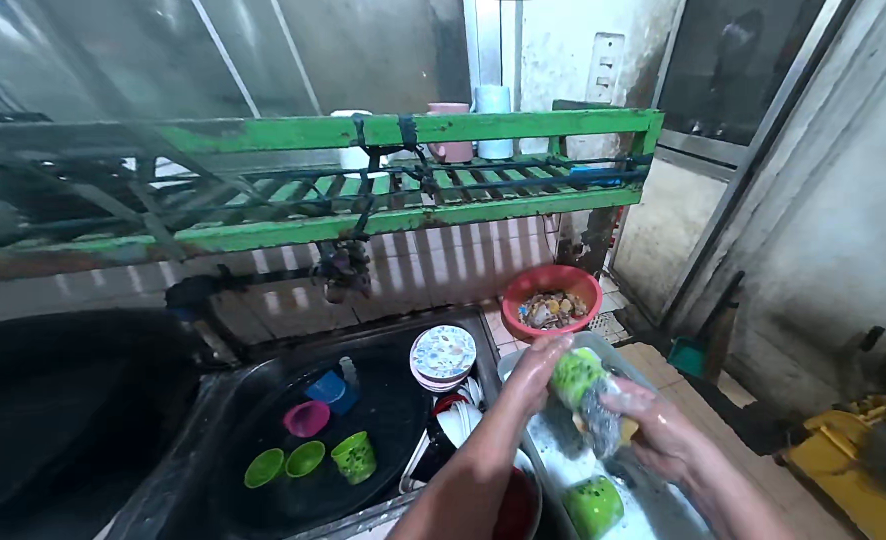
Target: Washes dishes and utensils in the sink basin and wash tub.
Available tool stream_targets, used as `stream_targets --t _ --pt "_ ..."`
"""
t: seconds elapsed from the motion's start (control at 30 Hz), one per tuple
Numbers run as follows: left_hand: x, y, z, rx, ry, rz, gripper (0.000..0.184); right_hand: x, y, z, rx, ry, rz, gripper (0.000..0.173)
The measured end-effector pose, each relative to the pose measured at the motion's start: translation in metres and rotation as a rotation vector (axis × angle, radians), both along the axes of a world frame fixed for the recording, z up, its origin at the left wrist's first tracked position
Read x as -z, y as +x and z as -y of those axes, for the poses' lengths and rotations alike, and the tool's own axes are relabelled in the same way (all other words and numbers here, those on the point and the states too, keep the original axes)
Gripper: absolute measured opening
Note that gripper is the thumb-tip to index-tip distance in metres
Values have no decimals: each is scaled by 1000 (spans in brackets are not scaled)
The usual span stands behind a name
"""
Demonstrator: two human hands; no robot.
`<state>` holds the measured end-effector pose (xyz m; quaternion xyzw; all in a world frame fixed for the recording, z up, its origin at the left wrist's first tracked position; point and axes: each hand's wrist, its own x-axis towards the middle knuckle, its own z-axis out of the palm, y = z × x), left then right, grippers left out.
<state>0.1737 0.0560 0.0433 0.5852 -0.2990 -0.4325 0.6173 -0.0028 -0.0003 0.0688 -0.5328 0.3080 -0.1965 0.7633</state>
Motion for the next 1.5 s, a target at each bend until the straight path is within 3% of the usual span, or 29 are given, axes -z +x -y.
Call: stream_targets --t 0.03,0.07,0.13,0.23,0.3,0.33,0.37,0.43,0.47,0.5,0.53,0.63,0.73,0.8,0.9,0.97,1.07,1.13,1.2,1.33,1.37,1.5 --pt "2 -11 4 -107 -118 -139 48 -2 6 -4 93 110 111 22" --pt "4 -25 9 -189 -182 -265 50 -4 13 -8 183 86 107 20" --pt "11 -45 15 -263 -168 -373 57 1 25 -14 224 -377 -227 21" --pt "26 -61 20 -263 -37 -338 58 33 17 -11 -138 -1219 -743 28" --pt "32 -68 20 -299 17 -293 59 56 12 -6 -273 -1400 -828 31" --pt "32 -71 19 -313 28 -300 60 64 9 -3 -244 -1334 -765 35" --pt "30 -73 18 -312 24 -324 60 65 8 -1 -150 -1133 -637 38" --pt "32 -72 14 -277 -26 -415 63 45 13 -2 106 -510 -396 29" --pt "33 -71 12 -259 -42 -456 66 35 17 -3 174 -329 -352 22" --pt "31 -69 12 -244 -44 -477 65 27 18 -3 127 -320 -392 24" --pt "29 -66 11 -220 -43 -491 65 20 18 -3 -25 -459 -512 32" --pt "34 -63 15 -270 1 -483 70 26 12 -10 -423 -1144 -790 32" --pt "33 -53 18 -359 40 -415 72 43 -6 -6 -443 -1506 -702 41" --pt "28 -37 13 -314 60 -311 81 53 -24 7 -302 -1442 -592 45" --pt "23 -24 5 -149 137 48 92 34 -39 23 35 -946 -527 47" --pt "15 -41 2 -8 225 395 84 16 -34 26 169 -697 -447 56" --pt "-1 -78 1 185 302 854 64 3 -13 28 152 -720 -508 63" --pt "-7 -89 0 264 321 1008 67 13 -7 45 202 -608 -491 58" --pt "-8 -88 -1 267 336 1035 66 19 -5 40 262 -643 -475 53" --pt "-5 -62 -3 217 388 921 47 29 -2 -9 283 -1132 -387 53" --pt "-4 -61 -5 218 382 916 47 26 0 -12 280 -1121 -384 52" --pt "-12 -76 -8 233 327 1026 65 10 8 19 319 -752 -470 51"
